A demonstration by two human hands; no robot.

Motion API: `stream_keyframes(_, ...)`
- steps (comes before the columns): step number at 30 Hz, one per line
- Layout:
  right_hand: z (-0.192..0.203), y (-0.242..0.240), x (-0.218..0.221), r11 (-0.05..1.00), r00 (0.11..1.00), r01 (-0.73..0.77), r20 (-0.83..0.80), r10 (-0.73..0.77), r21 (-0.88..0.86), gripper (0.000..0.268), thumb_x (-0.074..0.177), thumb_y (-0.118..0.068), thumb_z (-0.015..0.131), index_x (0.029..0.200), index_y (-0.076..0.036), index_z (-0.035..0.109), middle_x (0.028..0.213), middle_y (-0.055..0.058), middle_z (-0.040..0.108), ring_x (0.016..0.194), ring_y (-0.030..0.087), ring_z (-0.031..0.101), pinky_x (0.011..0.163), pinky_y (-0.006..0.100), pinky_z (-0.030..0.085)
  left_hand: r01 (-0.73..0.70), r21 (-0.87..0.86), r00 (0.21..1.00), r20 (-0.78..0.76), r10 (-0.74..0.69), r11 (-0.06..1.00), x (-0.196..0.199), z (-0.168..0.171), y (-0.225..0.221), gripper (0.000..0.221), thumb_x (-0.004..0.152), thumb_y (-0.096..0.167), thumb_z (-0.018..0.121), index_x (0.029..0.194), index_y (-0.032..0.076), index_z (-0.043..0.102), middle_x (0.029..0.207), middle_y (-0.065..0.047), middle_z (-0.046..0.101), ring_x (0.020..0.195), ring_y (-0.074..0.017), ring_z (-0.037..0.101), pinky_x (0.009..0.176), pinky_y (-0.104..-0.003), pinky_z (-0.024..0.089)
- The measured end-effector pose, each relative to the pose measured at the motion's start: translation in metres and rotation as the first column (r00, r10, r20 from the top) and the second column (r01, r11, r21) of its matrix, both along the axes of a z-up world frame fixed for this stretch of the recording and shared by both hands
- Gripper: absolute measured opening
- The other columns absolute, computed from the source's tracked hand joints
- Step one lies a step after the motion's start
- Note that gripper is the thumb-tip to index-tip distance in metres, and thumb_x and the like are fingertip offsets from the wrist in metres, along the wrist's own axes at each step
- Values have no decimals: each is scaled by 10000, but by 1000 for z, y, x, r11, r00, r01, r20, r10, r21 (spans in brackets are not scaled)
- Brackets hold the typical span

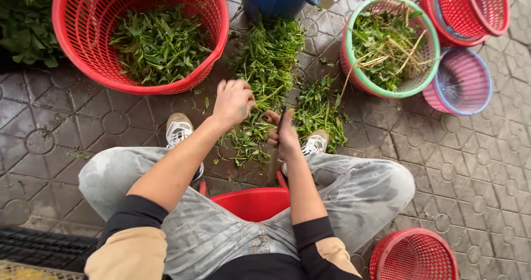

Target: Trimming and sorting green leafy vegetables into baskets using a small knife

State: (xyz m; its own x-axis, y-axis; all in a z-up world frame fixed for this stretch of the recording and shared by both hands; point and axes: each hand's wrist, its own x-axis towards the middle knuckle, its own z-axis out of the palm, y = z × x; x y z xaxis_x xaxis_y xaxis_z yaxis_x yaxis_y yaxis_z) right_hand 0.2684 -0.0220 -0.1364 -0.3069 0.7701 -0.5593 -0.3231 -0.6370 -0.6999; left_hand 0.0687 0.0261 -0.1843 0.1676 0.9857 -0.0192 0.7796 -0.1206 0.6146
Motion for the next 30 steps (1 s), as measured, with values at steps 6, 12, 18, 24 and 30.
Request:
stream_keyframes(6, -13, 5, -2, 995, 996, 89, -15, -89, 50, 440, 1046, -470, 570, 1321, -127, 585, 1107, -14, 574, 584, 54, 500, 461, 184, 385, 111, 353, 941, -338, 16, 929, 27, 45, -16, 123, 900, 227, 788, 935, 112, 767, 1285, -62, 607, 1318, -275, 487, 1191, -665, 202)
stream_keyframes(12, 19, 31, 11, 893, 893, 450, -15, -450, -5, 302, 907, -476, 713, 1060, -216, 705, 925, -43, 575, 569, 54, 472, 469, 184, 387, 166, 409, 970, -232, -74, 897, 54, 79, -9, 135, 904, 122, 726, 771, 110, 748, 1463, -116, 570, 1391, -333, 474, 1223, -683, 139)
stream_keyframes(18, -40, 58, 78, 583, 601, 789, 45, -798, -194, 503, 915, -615, 585, 935, -114, 561, 732, 25, 591, 459, 64, 438, 394, 193, 342, -10, 458, 993, -98, 61, 889, -19, 140, 1, 140, 931, 52, 790, 808, 64, 726, 1423, -206, 637, 1331, -380, 556, 1177, -688, 227)
stream_keyframes(24, -87, 53, 23, 849, 834, 464, 448, -322, -253, 259, 969, -167, 648, 1190, -38, 604, 943, 38, 595, 525, 34, 355, 451, 162, 345, -131, 583, 951, -154, 267, 802, -146, 146, 12, 177, 1053, 163, 801, 1070, 11, 711, 1173, -224, 692, 1036, -395, 607, 879, -483, 423)
stream_keyframes(30, -239, 79, 13, 994, 692, -6, 717, 85, -112, 458, 1041, -137, 504, 1499, -160, 503, 1351, 28, 627, 921, 134, 499, 763, 259, 410, -179, 470, 968, -73, 240, 864, -156, 229, -11, 444, 1178, 73, 777, 1449, -199, 552, 1392, -409, 553, 1253, -555, 469, 1059, -601, 393)
